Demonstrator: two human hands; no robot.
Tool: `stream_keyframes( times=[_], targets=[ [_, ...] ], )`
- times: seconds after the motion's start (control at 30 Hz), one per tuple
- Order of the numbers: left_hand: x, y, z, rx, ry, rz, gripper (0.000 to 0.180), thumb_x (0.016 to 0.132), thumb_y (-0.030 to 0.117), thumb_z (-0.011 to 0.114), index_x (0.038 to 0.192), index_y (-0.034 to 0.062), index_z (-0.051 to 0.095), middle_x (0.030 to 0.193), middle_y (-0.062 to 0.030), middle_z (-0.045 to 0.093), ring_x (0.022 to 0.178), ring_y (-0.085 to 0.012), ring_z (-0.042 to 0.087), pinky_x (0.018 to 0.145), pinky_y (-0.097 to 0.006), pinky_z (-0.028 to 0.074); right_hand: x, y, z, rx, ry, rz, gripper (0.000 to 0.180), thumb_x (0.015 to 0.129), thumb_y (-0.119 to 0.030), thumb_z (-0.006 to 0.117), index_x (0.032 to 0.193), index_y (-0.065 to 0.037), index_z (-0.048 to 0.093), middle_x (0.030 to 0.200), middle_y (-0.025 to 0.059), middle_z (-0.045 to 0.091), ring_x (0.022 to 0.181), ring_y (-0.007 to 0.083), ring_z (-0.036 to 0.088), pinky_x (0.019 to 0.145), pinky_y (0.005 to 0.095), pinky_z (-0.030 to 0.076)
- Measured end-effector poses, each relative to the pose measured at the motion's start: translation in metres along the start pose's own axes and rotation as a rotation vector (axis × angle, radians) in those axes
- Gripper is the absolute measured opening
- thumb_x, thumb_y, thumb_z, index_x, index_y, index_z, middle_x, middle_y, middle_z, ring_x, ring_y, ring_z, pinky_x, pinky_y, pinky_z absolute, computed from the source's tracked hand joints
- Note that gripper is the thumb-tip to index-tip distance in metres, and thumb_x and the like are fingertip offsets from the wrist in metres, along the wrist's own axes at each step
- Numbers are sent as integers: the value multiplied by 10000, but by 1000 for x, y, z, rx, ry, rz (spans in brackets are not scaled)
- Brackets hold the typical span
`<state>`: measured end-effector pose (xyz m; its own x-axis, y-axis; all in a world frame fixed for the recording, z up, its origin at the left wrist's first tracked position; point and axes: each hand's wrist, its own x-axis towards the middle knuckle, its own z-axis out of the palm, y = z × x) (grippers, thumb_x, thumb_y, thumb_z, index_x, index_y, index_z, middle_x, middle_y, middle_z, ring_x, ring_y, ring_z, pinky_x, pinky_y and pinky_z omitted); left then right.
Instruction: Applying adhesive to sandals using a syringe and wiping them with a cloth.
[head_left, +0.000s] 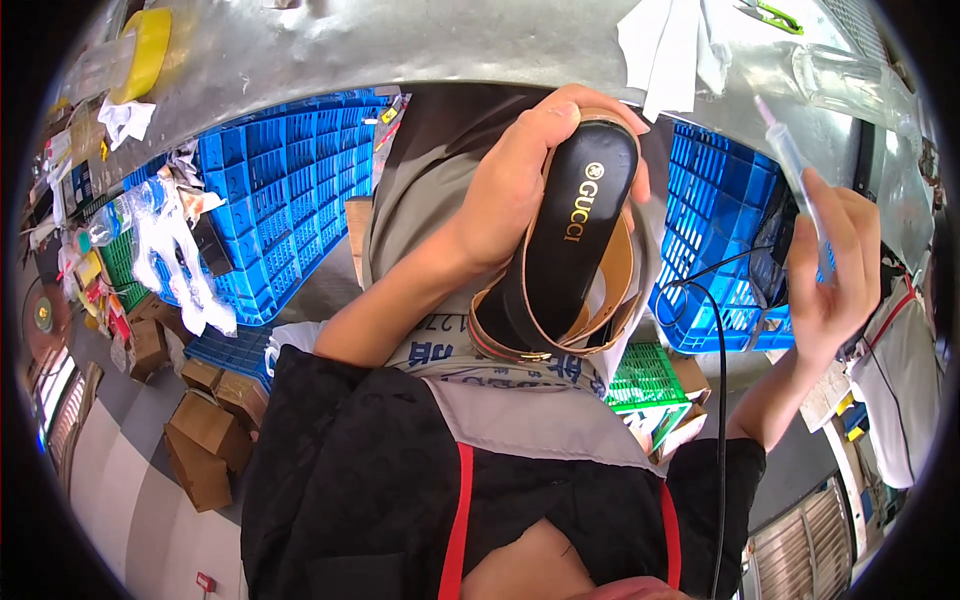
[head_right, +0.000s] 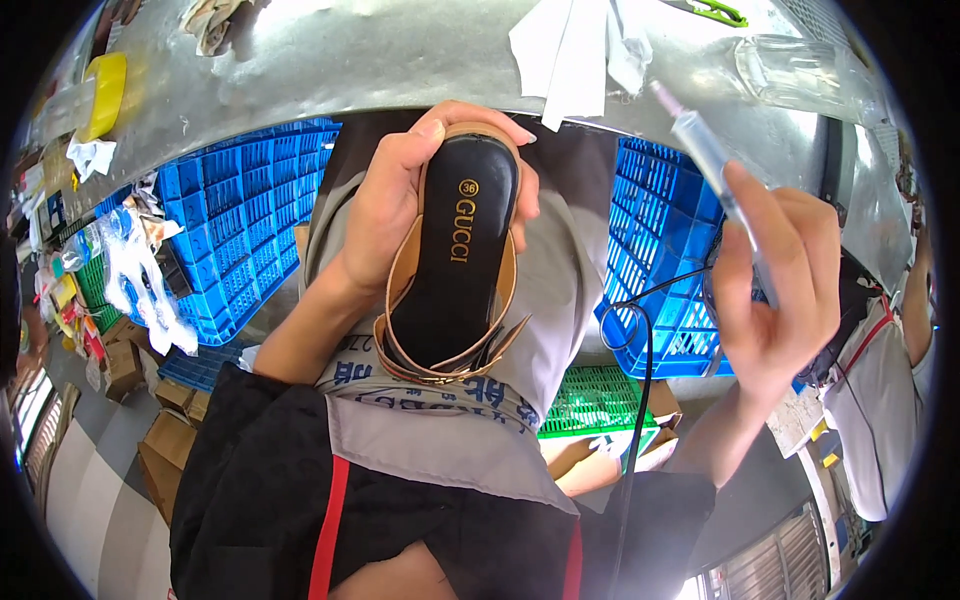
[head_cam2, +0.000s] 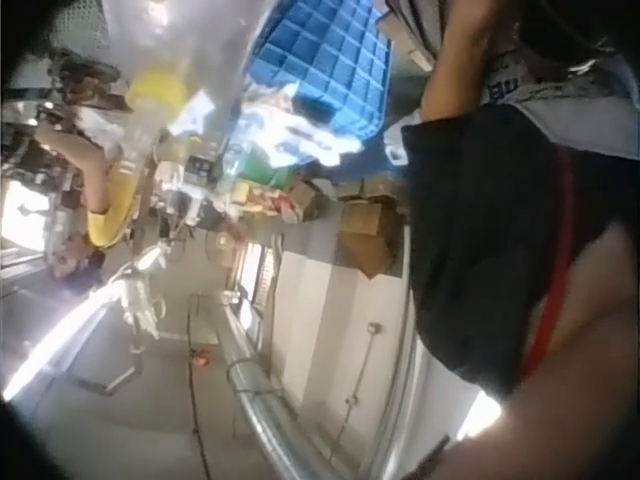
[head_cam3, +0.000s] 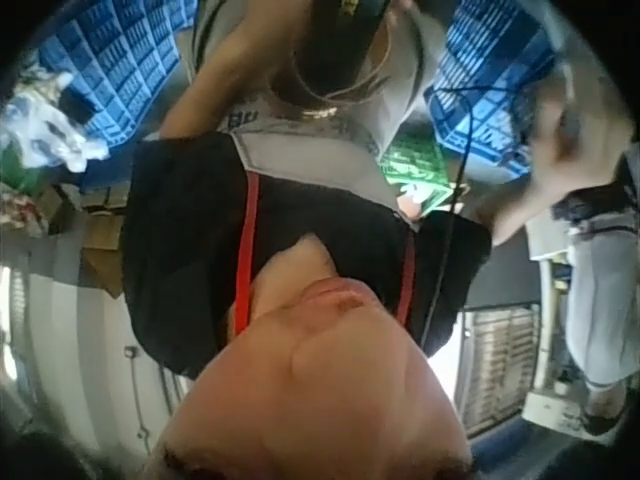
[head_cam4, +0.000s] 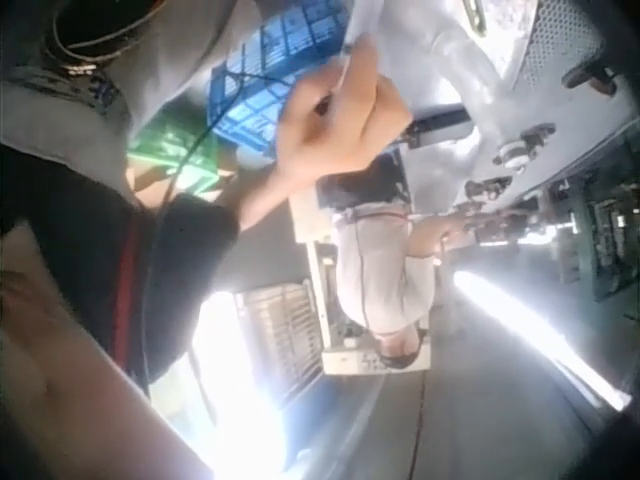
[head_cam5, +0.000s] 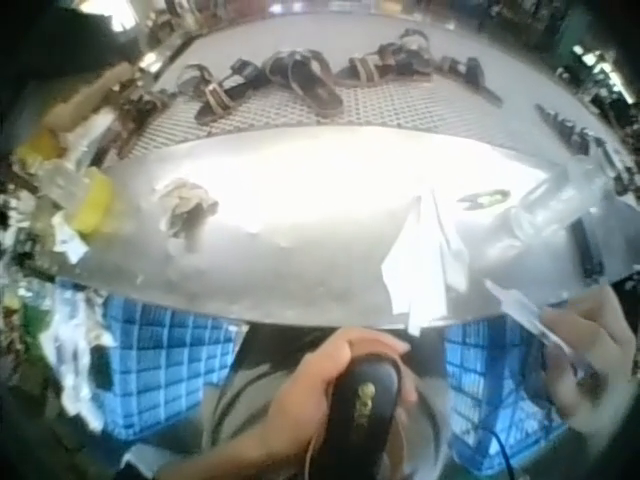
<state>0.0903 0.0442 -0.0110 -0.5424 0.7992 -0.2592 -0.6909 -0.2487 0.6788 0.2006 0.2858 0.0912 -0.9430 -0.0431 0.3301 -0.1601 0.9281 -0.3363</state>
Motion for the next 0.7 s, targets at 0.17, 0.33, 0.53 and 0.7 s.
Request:
stream_keyframes(
  times=[0.17,0.33,0.53,0.7],
  targets=[
    [0,-1,1,-27,-36,19,554,1033,461,314,1239,-3,535,921,-222,671,743,-244,694,670,-323,563,-6,4,17,-167,161,335,317,886,-2,668,1201,-29,699,893,94,615,791,188,564,765,309,478],
    [-8,4,4,-59,12,-11,543,1037,450,313,1251,-1,525,927,-227,666,737,-260,692,661,-333,562,-8,22,40,-135,211,401,322,905,-41,673,1226,-57,682,859,84,590,775,194,554,756,325,482],
    [-9,10,8,-115,-32,-35,463,1041,363,285,1230,13,522,946,-196,676,782,-225,682,733,-333,558,-15,40,55,-105,215,475,327,899,-64,678,1226,-55,661,873,101,616,790,225,578,755,362,499],
    [-11,11,10,-106,-88,2,465,1049,370,285,1241,10,510,961,-209,667,787,-225,684,747,-332,559,-18,46,61,-276,218,391,340,887,-78,705,1224,-64,665,1000,118,640,947,286,583,859,398,477]
  ],
)
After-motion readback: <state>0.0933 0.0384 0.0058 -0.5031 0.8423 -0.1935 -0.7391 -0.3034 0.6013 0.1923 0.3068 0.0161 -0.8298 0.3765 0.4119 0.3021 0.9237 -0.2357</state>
